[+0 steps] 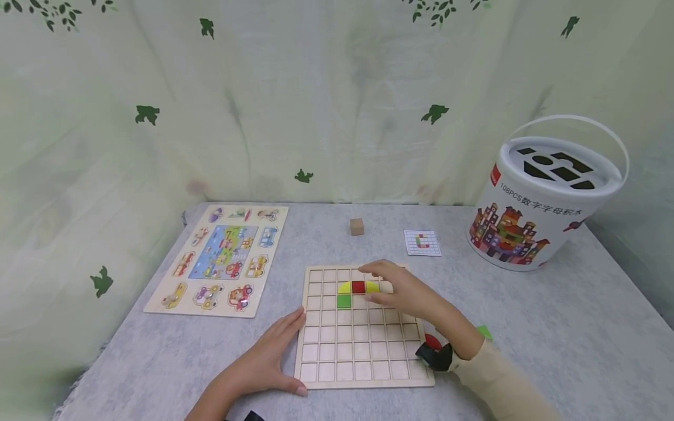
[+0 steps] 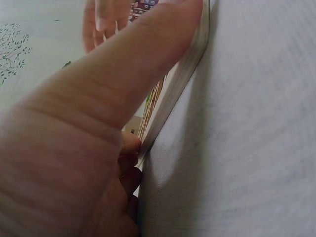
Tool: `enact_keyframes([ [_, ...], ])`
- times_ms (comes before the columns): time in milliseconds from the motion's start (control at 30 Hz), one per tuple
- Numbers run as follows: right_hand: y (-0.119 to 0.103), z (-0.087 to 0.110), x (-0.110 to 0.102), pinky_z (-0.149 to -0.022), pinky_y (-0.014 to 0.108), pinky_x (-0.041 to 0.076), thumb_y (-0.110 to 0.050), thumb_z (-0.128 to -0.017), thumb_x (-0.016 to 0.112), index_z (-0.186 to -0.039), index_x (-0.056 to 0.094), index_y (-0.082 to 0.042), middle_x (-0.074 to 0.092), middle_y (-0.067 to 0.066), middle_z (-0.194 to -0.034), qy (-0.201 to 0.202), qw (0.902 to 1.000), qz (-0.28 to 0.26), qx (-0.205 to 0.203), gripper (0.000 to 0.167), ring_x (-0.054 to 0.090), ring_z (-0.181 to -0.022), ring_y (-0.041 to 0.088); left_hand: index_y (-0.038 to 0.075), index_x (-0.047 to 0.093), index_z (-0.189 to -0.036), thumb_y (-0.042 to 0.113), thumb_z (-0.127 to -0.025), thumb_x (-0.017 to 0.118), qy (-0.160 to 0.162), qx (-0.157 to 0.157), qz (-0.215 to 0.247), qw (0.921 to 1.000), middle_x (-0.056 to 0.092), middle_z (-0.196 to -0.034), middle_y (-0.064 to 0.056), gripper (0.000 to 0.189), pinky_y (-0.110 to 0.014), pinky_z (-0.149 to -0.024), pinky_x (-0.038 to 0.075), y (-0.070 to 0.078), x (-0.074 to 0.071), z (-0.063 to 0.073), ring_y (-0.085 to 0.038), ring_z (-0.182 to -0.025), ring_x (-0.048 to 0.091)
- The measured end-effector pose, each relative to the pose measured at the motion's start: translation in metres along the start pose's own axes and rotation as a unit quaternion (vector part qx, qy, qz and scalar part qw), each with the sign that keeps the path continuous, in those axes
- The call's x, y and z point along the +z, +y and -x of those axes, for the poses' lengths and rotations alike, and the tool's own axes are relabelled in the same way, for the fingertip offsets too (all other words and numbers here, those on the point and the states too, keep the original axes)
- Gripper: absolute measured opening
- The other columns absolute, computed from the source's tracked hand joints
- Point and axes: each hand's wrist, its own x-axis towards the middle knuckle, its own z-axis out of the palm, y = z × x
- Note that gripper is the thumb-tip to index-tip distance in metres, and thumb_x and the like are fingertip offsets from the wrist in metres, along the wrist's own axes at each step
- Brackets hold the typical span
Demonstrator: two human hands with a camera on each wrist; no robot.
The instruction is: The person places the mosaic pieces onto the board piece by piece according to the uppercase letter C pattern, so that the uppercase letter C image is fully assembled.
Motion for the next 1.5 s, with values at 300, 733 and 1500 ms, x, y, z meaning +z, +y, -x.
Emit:
enact_keyframes([
  [300, 0.008, 0.048, -0.039, -0.093, 0.049, 0.036, -0.023, -0.08, 0.068, -0.13, 0.047, -0.013, 0.044, 0.006, -0.133, 0.069, 0.9952, 0.067, 0.018, 0.055, 0.037, -0.122, 0.026, 0.007, 0.018, -0.144, 0.067, -0.05, 0.071, -0.003, -0.002, -0.001, 1.0, 0.01, -0.149, -0.002, 0.123, -0.048, -0.103, 0.017, 0.0, 0.0, 0.0, -0.025, -0.133, 0.011],
  [733, 0.057, 0.13, -0.055, -0.085, 0.049, 0.042, -0.021, -0.074, 0.073, -0.126, 0.051, -0.009, 0.05, 0.012, -0.125, 0.044, 0.9862, 0.072, 0.143, 0.057, 0.045, -0.112, 0.032, 0.007, 0.019, -0.144, 0.066, -0.05, 0.072, -0.001, 0.003, 0.001, 1.0, 0.01, -0.149, -0.003, 0.123, -0.048, -0.103, 0.017, 0.002, -0.003, 0.001, -0.025, -0.133, 0.011],
  [1500, 0.06, 0.146, -0.048, -0.071, 0.031, 0.049, -0.011, -0.077, 0.07, -0.106, 0.06, -0.008, 0.057, 0.0, -0.099, 0.036, 0.9717, 0.103, 0.21, 0.031, 0.053, -0.087, 0.017, 0.006, 0.018, -0.144, 0.066, -0.05, 0.072, 0.001, 0.006, -0.005, 1.0, 0.01, -0.149, -0.003, 0.123, -0.046, -0.104, 0.015, 0.001, -0.001, 0.0, -0.025, -0.134, 0.01],
])
